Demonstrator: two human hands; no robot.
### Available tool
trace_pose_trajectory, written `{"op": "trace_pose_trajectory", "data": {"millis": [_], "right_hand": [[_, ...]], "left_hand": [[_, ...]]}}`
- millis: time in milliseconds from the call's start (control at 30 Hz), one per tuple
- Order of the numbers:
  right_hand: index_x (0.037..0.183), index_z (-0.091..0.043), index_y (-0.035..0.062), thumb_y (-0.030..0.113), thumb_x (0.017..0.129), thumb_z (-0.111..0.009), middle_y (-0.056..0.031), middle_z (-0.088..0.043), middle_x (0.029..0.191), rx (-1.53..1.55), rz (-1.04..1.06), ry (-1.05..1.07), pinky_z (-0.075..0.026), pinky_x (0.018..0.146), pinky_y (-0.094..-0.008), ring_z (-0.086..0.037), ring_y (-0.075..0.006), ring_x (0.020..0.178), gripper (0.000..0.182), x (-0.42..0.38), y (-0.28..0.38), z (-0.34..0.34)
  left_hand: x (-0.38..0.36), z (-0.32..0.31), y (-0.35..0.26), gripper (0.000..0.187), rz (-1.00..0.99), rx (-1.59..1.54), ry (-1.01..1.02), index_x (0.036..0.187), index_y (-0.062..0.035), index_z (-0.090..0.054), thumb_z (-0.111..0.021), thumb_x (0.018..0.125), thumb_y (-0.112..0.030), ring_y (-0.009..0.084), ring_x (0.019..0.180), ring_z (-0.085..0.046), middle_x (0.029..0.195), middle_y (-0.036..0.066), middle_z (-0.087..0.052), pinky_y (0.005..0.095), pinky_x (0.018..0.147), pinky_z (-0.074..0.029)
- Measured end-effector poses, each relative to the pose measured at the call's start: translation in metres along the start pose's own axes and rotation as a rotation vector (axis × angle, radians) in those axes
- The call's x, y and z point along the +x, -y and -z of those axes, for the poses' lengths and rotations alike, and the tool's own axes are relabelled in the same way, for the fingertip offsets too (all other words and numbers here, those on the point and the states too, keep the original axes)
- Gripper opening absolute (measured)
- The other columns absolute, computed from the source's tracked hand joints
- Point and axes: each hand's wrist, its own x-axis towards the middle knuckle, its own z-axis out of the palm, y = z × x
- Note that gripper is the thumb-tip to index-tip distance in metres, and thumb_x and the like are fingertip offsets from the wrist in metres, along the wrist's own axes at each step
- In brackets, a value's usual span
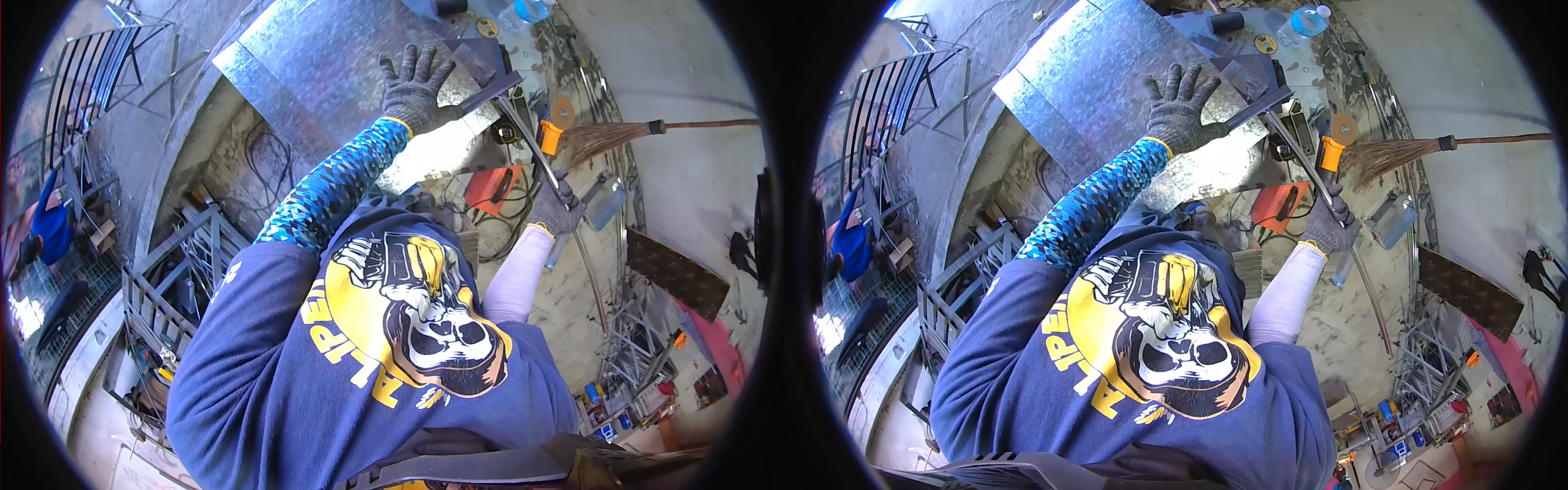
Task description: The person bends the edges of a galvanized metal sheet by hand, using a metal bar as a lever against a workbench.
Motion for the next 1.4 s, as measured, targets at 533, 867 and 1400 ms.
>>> {"op": "trace_pose_trajectory", "data": {"millis": [533, 867, 1400], "right_hand": [[0.059, -0.036, 0.0159, 0.041, 0.103, -0.038, -0.0053, -0.038, 0.052, -0.015, -0.009, -0.006, -0.049, 0.093, -0.0577, -0.05, -0.0268, 0.056, 0.051, 0.018, 0.001, 0.011], [0.063, -0.035, 0.0178, 0.039, 0.103, -0.04, -0.0018, -0.03, 0.052, -0.068, 0.032, -0.067, -0.049, 0.091, -0.0573, -0.044, -0.0229, 0.054, 0.046, 0.017, 0.0, -0.009], [0.059, -0.035, 0.0161, 0.031, 0.1, -0.041, -0.0028, -0.031, 0.051, -0.104, -0.02, 0.009, -0.049, 0.092, -0.0559, -0.045, -0.0226, 0.053, 0.044, 0.018, 0.009, -0.013]], "left_hand": [[-0.004, -0.001, 0.0, 0.091, -0.038, 0.034, -0.068, 0.16, -0.0302, -0.034, -0.052, 0.086, -0.08, 0.0418, 0.158, -0.008, 0.171, 0.013, -0.017, 0.0746, 0.119, 0.005], [-0.003, -0.002, -0.002, 0.094, -0.03, 0.016, -0.07, 0.16, -0.0289, -0.036, -0.054, 0.084, -0.081, 0.0411, 0.157, -0.01, 0.17, 0.013, -0.019, 0.0751, 0.118, 0.004], [-0.001, -0.002, 0.001, 0.091, -0.046, 0.028, -0.033, 0.159, -0.0311, -0.037, -0.053, 0.085, -0.081, 0.0416, 0.157, -0.009, 0.17, 0.014, -0.019, 0.0771, 0.117, 0.005]]}}
